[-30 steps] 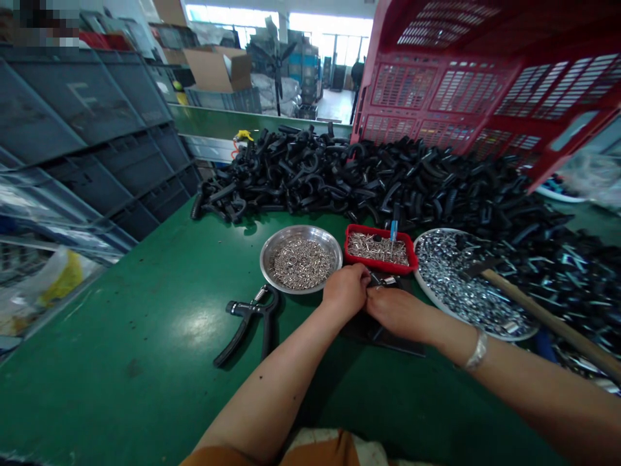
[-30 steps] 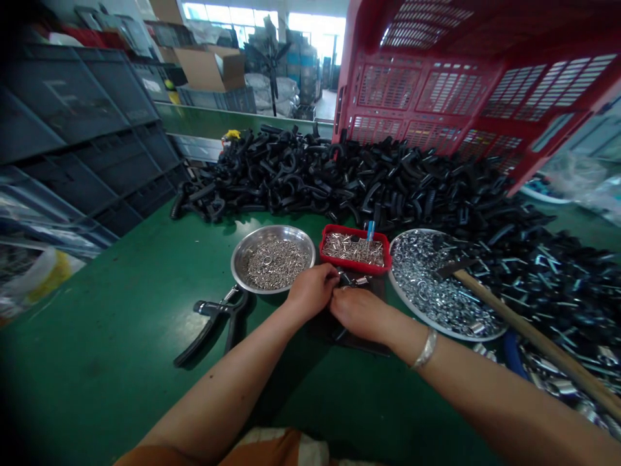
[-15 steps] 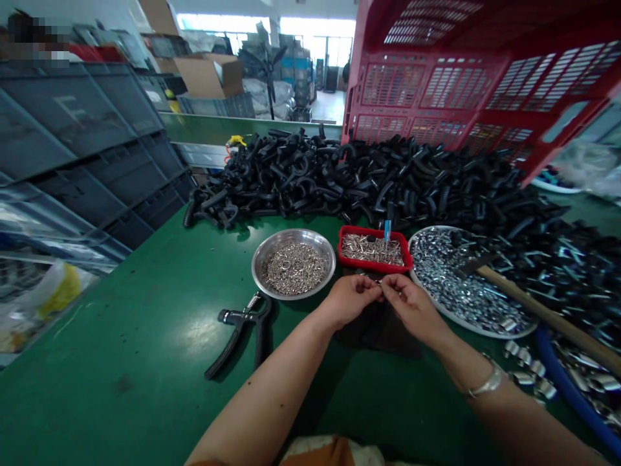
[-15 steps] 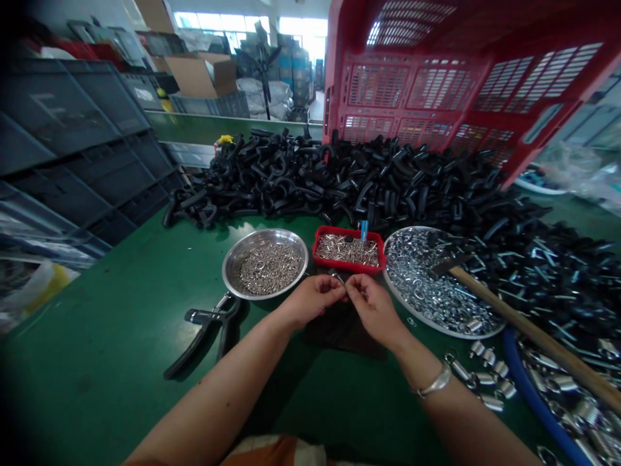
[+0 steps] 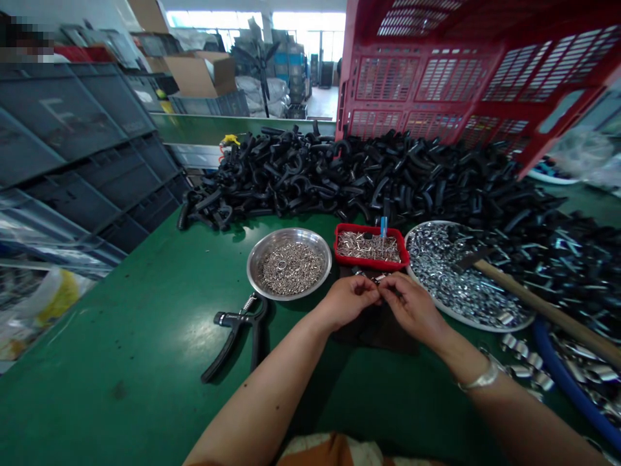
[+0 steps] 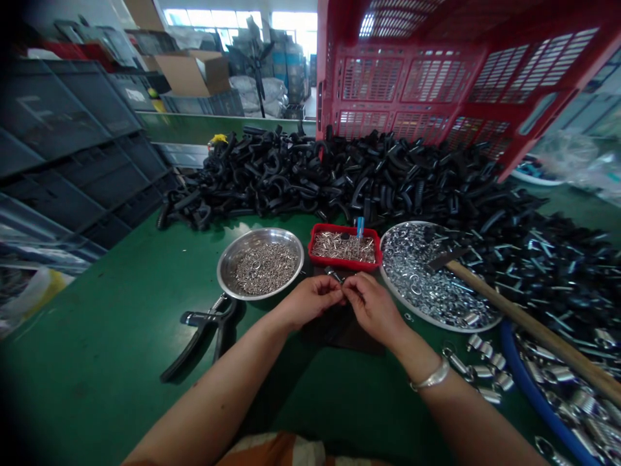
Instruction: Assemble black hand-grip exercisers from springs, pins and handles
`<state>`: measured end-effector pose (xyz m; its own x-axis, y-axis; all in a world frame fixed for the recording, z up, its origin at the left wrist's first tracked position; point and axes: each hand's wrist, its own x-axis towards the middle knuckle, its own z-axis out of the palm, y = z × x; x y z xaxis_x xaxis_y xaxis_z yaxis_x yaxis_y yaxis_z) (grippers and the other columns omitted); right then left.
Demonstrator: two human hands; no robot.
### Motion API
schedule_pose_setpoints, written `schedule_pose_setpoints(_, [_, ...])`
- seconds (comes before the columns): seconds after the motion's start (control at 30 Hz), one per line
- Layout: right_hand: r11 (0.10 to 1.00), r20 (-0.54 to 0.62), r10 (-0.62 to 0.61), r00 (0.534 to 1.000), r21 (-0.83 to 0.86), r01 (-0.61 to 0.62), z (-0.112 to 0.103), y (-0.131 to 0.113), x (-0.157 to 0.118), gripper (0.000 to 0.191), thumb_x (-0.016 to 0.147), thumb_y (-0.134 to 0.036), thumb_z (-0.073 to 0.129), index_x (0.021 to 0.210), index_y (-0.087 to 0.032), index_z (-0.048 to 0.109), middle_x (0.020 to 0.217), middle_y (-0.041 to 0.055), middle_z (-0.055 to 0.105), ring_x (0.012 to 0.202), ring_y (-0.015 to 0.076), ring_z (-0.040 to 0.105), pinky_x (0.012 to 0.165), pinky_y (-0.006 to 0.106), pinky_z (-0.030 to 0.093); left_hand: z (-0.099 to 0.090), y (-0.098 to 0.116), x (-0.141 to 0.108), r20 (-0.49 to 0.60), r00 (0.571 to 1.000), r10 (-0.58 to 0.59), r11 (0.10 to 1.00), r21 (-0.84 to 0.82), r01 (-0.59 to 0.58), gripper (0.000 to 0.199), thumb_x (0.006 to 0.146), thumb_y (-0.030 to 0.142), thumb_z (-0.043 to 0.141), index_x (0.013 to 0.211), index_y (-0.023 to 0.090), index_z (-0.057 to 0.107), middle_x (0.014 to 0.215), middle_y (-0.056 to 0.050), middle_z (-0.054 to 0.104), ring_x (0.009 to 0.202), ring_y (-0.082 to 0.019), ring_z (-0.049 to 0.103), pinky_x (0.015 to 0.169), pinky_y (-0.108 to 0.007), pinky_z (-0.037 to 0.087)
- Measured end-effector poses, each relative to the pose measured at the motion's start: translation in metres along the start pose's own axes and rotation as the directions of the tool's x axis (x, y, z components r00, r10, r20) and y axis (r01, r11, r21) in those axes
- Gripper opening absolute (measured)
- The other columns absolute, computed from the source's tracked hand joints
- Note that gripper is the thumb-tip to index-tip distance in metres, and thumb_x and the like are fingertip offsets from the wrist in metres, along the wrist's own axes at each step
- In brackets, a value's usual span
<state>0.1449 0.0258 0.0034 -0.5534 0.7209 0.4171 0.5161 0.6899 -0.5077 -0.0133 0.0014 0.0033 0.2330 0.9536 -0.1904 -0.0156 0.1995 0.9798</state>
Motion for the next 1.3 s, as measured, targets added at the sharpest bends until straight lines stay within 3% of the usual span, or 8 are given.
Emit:
schedule_pose_setpoints(0.13, [0.992,-0.041,-0.012,0.999,-0.127,0.006,0.003,0.006,-0.005,0.008,0.086,-0.019,0.041,0.083,-0.018,0.048,0.077,0.0049,0.053,0.074,0.0166,0.051,0.066,0.029,0.042,-0.004,0.003,-0.002,-0.019,0.997,0.08,0.942,0.328,-0.069,0.011,0.076,0.024,0.054,0.075,0.015,0.06,0.07,0.0,0.062,0.063,-0.01,0.052,0.061,-0.021,0.039])
schedule_pose_setpoints(0.27, [0.95,-0.025,0.08,0.996,-0.301,-0.084,0.006,0.014,-0.008,0.011,0.086,-0.021,0.041,0.082,-0.016,0.05,0.078,0.0072,0.054,0.075,0.0192,0.052,0.067,0.031,0.041,-0.009,0.007,-0.003,-0.214,0.949,0.231,0.672,0.741,0.004,0.015,0.08,0.028,0.05,0.084,0.022,0.063,0.084,-0.002,0.064,0.077,-0.017,0.057,0.068,-0.027,0.041])
schedule_pose_setpoints(0.37, [0.913,0.071,0.121,0.99,-0.398,-0.083,0.009,0.015,-0.006,0.014,0.086,-0.021,0.039,0.084,-0.016,0.052,0.081,0.0076,0.055,0.077,0.0198,0.052,0.068,0.03,0.04,-0.009,0.006,-0.003,-0.234,0.939,0.251,0.509,0.857,0.077,0.017,0.083,0.028,0.046,0.087,0.024,0.062,0.088,-0.003,0.063,0.081,-0.019,0.058,0.069,-0.028,0.042])
schedule_pose_setpoints(0.5, [0.879,0.11,0.155,0.982,-0.469,-0.086,0.011,0.011,0.001,0.015,0.086,-0.022,0.039,0.083,-0.016,0.053,0.082,0.0076,0.056,0.077,0.0196,0.054,0.068,0.03,0.039,-0.006,0.002,-0.003,-0.195,0.952,0.238,0.409,0.909,0.084,0.022,0.087,0.027,0.039,0.092,0.022,0.06,0.091,-0.005,0.062,0.084,-0.018,0.058,0.072,-0.029,0.042])
schedule_pose_setpoints(0.7, [0.799,0.135,0.188,0.973,-0.597,-0.071,0.013,0.004,0.004,0.015,0.085,-0.021,0.041,0.087,-0.015,0.055,0.083,0.0086,0.058,0.078,0.0206,0.055,0.065,0.029,0.038,-0.009,0.001,-0.003,-0.157,0.959,0.238,0.403,0.914,0.05,0.021,0.086,0.023,0.04,0.095,0.023,0.059,0.093,-0.004,0.062,0.087,-0.018,0.057,0.074,-0.029,0.042])
schedule_pose_setpoints(0.93, [0.713,0.147,0.082,0.986,-0.7,0.045,0.014,-0.001,0.0,0.018,0.085,-0.019,0.04,0.088,-0.014,0.057,0.085,0.011,0.059,0.079,0.0218,0.054,0.06,0.029,0.037,-0.01,0.0,-0.002,-0.185,0.951,0.249,0.403,0.912,0.073,0.018,0.086,0.026,0.043,0.093,0.023,0.059,0.088,-0.003,0.061,0.081,-0.018,0.057,0.069,-0.028,0.042])
schedule_pose_setpoints(1.13, [0.709,0.118,0.081,0.99,-0.705,0.026,0.014,0.0,0.001,0.02,0.085,-0.019,0.038,0.087,-0.014,0.057,0.085,0.011,0.06,0.079,0.0213,0.054,0.059,0.029,0.037,-0.006,-0.001,-0.003,-0.215,0.941,0.26,0.365,0.924,0.111,0.02,0.087,0.029,0.041,0.091,0.021,0.059,0.09,-0.004,0.059,0.081,-0.017,0.057,0.067,-0.027,0.042])
schedule_pose_setpoints(1.3, [0.738,0.219,0.046,0.975,-0.665,0.115,0.009,-0.001,0.002,0.019,0.082,-0.013,0.04,0.088,-0.015,0.058,0.087,0.0103,0.06,0.082,0.021,0.053,0.062,0.028,0.039,-0.007,0.001,-0.002,-0.222,0.949,0.223,0.373,0.919,0.128,0.02,0.087,0.029,0.042,0.092,0.021,0.059,0.093,-0.004,0.059,0.086,-0.017,0.056,0.07,-0.027,0.042])
